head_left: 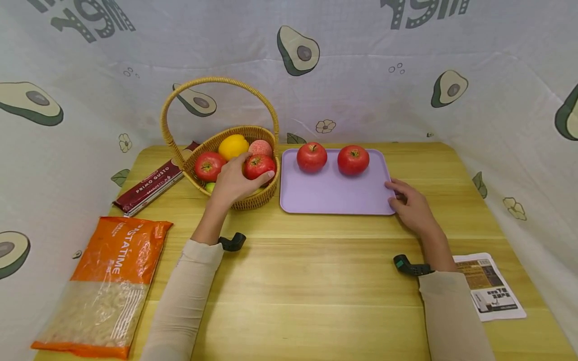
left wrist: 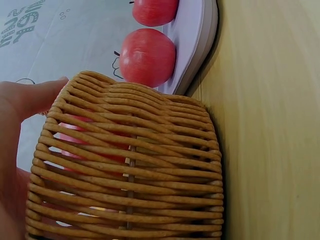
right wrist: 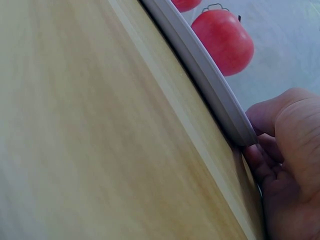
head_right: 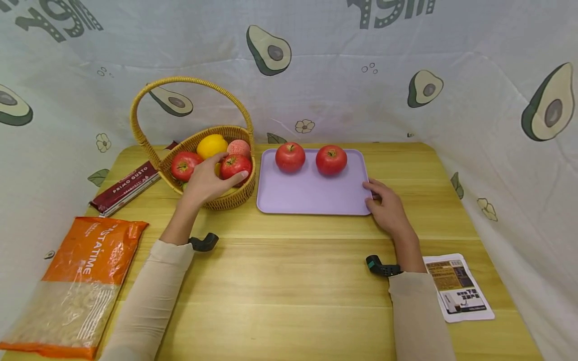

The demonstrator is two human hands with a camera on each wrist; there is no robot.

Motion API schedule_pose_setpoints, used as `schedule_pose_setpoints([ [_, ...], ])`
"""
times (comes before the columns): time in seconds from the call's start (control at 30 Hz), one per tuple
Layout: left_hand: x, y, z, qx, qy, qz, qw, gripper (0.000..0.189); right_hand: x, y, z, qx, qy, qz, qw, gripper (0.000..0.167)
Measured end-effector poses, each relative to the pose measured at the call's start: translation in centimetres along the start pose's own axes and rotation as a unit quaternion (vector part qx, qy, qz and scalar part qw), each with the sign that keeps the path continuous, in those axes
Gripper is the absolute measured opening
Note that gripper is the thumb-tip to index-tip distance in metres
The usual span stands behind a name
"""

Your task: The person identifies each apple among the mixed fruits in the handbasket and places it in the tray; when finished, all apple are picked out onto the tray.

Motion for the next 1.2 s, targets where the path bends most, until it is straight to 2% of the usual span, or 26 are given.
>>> schedule_pose_setpoints([
  [0.4, 0.72, 0.84, 0.37, 0.000, -0.003, -0.009, 1.0000, 0.096, -0.14, -0.03, -0.10, 0.002, -0.003, -0.001, 1.0000, 0.048],
  [0.67, 0.90, 1.05, 0.59, 0.013, -0.001, -0.014, 0.9998, 0.093, -0.07, -0.01, -0.11, 0.000, -0.003, 0.000, 1.0000, 0.047],
  [1.2, 0.58, 0.59, 0.50, 0.021, -0.018, 0.016, 0.9995, 0.097, 0.04, -0.12, -0.25, -0.002, -0.002, 0.000, 1.0000, 0.048],
])
Point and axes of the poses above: each hand's wrist, its own y-axis towards the middle knuckle, its own x-axis out of the palm, z = x × y, the point moved 10 cm from there along y, towards the middle knuckle, and after that the axes turned 12 degrees about -z, right-handed, at the moved point
